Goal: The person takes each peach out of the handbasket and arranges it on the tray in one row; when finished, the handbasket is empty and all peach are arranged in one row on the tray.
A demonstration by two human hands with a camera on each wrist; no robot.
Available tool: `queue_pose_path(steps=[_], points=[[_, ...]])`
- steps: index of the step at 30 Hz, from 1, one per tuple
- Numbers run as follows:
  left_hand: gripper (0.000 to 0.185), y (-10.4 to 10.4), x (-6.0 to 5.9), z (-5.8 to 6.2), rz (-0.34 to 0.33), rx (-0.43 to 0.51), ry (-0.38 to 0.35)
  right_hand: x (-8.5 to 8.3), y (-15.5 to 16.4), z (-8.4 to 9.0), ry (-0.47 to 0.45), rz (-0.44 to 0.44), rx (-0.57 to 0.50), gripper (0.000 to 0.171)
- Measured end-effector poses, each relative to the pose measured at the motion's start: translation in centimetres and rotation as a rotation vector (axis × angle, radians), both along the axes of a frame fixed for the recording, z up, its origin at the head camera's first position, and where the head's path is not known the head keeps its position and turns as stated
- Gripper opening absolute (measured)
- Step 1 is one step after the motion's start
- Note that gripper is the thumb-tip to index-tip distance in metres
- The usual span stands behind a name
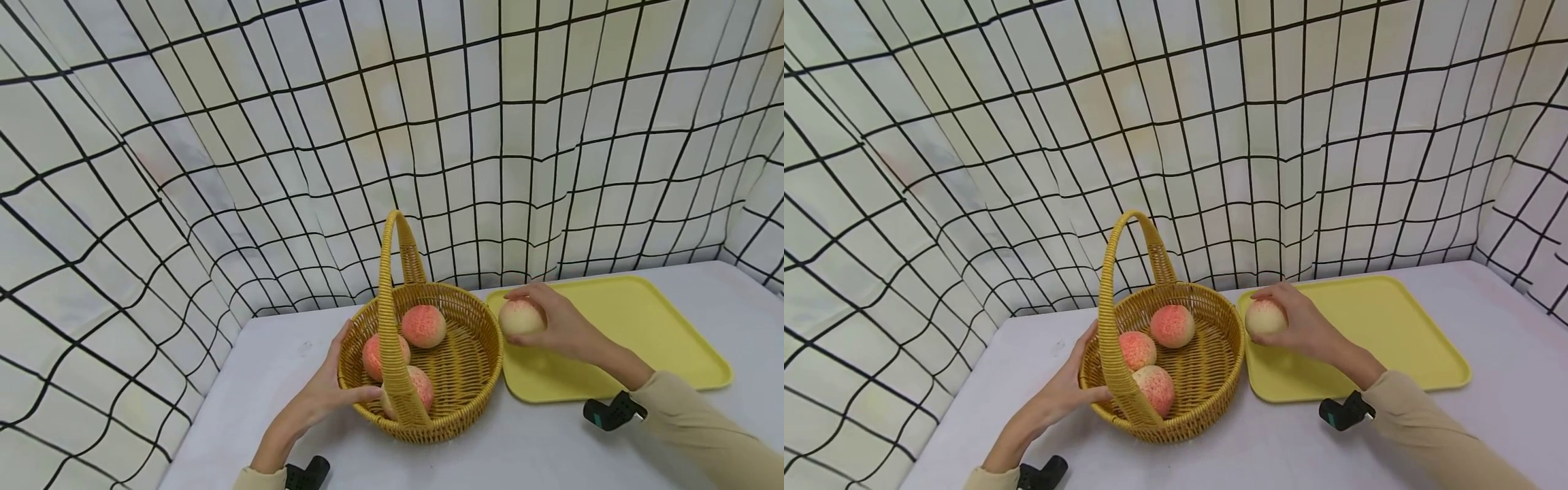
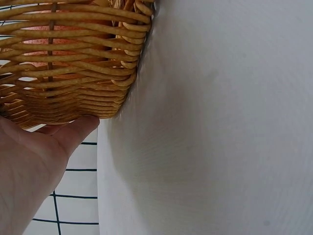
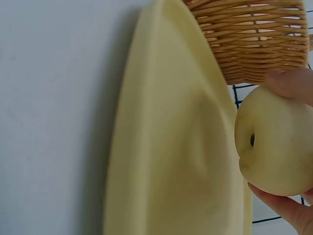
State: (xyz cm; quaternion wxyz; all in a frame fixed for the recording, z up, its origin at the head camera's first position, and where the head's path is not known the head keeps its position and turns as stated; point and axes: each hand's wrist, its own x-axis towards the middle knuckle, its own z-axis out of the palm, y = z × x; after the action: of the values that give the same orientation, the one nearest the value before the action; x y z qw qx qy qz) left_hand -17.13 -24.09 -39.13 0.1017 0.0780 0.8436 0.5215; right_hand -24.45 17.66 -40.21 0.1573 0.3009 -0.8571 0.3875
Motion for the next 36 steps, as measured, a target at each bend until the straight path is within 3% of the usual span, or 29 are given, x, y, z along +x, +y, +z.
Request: queue_pose_path(steps=[7, 18, 27, 36], points=[[0.132, 0.0, 0.0, -0.1, 0.007, 0.010, -0.006, -0.1, -0.5, -1.0, -0.001, 0.067, 0.013, 0.053], [0.131, 0.1, 0.0, -0.1, 0.004, 0.013, 0.000, 0.4, 0.2, -0.9, -0.015, 0.096, 0.075, 0.051], [0.131, 0.0, 0.1, -0.1, -0.001, 0.019, 0.003, 1.2, 0.8, -0.5, 0.028, 0.148, 0.116, 0.055], [0.130, 0.0, 0.1, -0.1, -0.002, 0.042, -0.001, 0.4, 0.3, -0.2, 0.000, 0.125, 0.121, 0.056]])
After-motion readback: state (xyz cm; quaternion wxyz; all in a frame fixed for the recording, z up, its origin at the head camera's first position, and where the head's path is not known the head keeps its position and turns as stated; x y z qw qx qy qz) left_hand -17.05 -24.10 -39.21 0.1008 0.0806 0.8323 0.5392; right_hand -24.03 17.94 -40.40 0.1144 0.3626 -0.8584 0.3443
